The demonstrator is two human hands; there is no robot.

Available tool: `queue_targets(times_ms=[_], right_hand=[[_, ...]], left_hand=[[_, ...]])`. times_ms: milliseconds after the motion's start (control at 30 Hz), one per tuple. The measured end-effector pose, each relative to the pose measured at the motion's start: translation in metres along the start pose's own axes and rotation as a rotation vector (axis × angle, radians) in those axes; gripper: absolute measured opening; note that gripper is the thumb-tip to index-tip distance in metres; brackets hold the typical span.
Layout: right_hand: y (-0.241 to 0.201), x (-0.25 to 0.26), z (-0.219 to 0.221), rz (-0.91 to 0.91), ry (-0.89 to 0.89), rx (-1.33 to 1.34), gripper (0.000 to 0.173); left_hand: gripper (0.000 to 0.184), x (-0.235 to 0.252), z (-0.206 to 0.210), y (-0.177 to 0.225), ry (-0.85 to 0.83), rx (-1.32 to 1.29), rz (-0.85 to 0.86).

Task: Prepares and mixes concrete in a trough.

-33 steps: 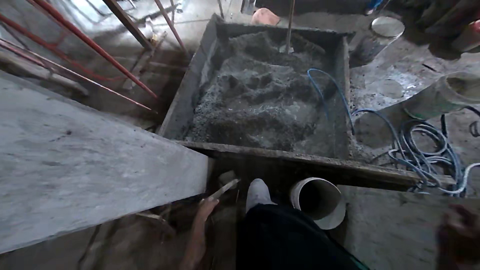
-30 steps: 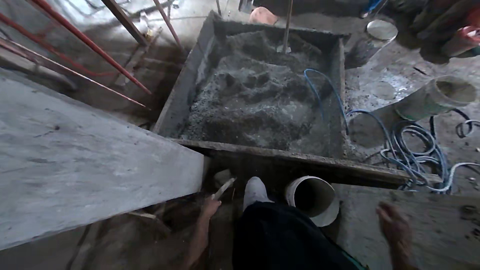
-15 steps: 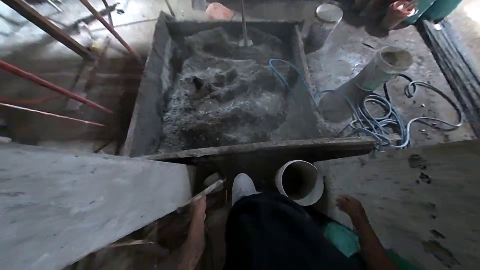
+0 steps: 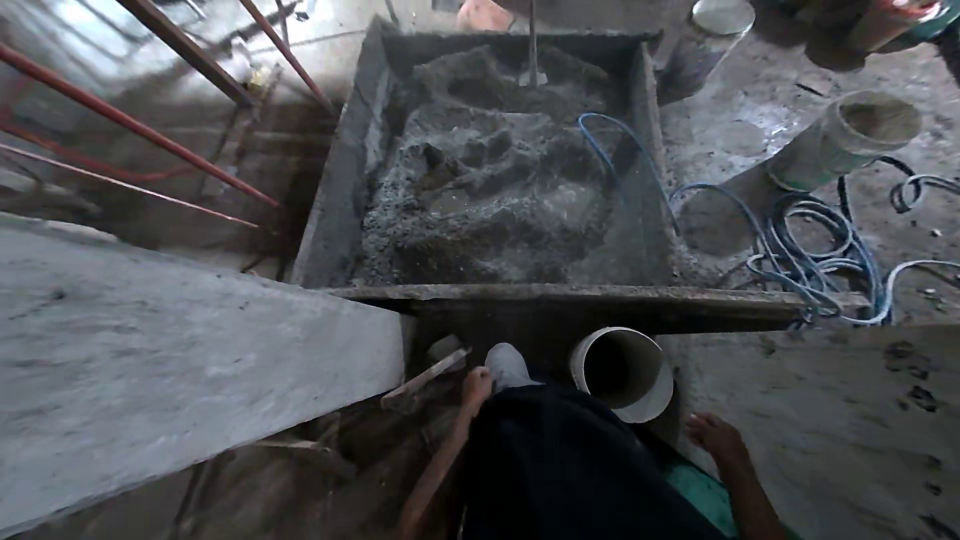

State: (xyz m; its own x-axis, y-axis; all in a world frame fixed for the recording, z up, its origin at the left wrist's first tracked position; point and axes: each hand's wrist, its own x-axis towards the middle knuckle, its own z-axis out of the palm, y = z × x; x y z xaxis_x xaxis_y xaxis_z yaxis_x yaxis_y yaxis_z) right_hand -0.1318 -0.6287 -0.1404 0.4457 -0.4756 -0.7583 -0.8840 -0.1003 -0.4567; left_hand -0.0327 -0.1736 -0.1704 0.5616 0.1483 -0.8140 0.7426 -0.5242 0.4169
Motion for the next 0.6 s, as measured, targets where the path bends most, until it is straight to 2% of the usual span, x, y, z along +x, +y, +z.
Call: queue_targets(times_ms=[333, 600], right_hand=[[0.005, 0.011, -0.013, -0.017, 0.025, 0.031, 0.033], [0.001, 0.018, -0.012, -0.053, 0.011, 0.048, 0.034]], left_hand=[[0.035, 0.001, -0.015, -0.014, 0.062, 0.049, -0.097], [0.034, 0.003, -0.009, 0.006, 0.059, 0.069, 0.001]])
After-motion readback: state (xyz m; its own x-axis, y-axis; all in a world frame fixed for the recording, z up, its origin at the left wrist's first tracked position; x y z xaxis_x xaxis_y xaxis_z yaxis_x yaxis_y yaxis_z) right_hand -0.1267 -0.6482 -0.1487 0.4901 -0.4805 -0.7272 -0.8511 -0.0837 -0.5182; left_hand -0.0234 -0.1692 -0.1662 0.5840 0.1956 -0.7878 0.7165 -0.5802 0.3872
